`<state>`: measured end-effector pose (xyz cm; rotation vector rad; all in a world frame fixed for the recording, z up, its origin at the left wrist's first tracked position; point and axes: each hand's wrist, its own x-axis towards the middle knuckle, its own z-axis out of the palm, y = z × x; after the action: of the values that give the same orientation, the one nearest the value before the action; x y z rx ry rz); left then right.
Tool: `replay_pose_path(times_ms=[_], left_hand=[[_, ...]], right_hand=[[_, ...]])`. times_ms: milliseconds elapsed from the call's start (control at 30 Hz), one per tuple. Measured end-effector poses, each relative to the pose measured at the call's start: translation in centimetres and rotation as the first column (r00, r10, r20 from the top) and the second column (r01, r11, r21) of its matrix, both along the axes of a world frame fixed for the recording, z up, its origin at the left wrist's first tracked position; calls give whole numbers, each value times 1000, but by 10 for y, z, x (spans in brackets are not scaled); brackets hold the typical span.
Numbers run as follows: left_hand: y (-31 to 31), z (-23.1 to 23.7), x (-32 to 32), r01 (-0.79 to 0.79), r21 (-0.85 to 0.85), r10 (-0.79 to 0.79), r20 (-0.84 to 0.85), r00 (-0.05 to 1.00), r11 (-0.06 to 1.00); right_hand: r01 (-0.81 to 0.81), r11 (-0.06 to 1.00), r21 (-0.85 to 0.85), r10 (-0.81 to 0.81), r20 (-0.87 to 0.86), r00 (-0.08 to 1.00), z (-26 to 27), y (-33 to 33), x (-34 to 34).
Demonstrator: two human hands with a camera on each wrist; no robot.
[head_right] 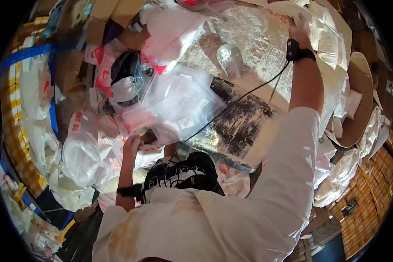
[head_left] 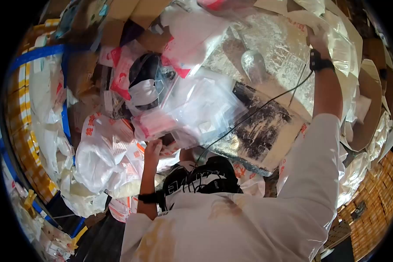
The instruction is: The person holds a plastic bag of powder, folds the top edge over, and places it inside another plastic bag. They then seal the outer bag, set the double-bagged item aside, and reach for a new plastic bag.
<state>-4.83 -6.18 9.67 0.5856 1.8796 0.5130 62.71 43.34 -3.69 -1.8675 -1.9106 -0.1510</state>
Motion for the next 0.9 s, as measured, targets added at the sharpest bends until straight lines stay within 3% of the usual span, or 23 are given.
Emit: replay_pose_path(times_ms=[33,100,167,200,233,267,300,333,367,400,467,533,567,667,733,767,800,867,900], left_hand=[[0,-11,-6,70,40,-68,-45,997,997],[7,-48,-19,223,130,-204,-141,969,966],[36,-62,-14,351,259,-276,-286,918,900],[53,-69,-12,514,296,-327,-501,801,805],[69,-75,-12,665,291,-330,-690,644,688],[91,-83,-10,701,386,-294,-709,641,599],[110,-90,-9,726,470,-257,-721,644,501],[126,-98,-13,758,452,-246,-757,605,470],[143,-111,-16,786,438,-230,-790,568,435],[158,-125,-16,809,428,-208,-818,536,402],[173,-151,-18,825,168,-374,-830,414,540],[181,-136,-10,821,9,-519,-771,370,572],[182,-128,-5,825,-79,-583,-744,325,560],[177,-149,-3,771,27,-525,-717,458,636],[174,-167,-13,653,326,-434,-537,723,684],[171,-171,-17,554,450,-384,-417,824,700],[165,-149,-21,602,419,-414,-457,787,680],[149,-104,-35,328,416,-346,-35,938,848],[140,-85,-46,188,365,-266,176,948,912]], right_hand=[[-118,988,104,92,227,970,13,-15,-2],[-128,985,117,100,219,970,44,-39,-11],[60,994,-90,-80,-247,966,76,-72,-37],[89,991,-101,-105,-177,979,97,-96,-55],[60,995,-81,-92,-497,863,104,-116,-71],[43,998,-44,-62,-757,650,107,-137,-86],[38,996,-78,-84,-736,672,126,-166,-108],[34,993,-112,-104,-713,694,147,-194,-130],[82,972,-221,-162,-376,912,180,-230,-157],[43,985,-168,-136,-595,792,176,-258,-168],[37,987,-155,-159,-935,317,184,-304,-197],[54,964,-259,-256,-965,-64,187,-354,-233],[49,958,-282,-284,-959,25,188,-376,-251],[45,945,-324,-322,-898,301,183,-429,-302],[91,909,-407,-395,-910,-128,166,-440,-322],[87,871,-483,-372,-765,-526,163,-440,-331],[38,896,-442,-350,-758,-550,145,-446,-336],[-7,901,-434,-338,-691,-639,113,-450,-344],[-31,897,-442,-345,-653,-674,99,-451,-351]])
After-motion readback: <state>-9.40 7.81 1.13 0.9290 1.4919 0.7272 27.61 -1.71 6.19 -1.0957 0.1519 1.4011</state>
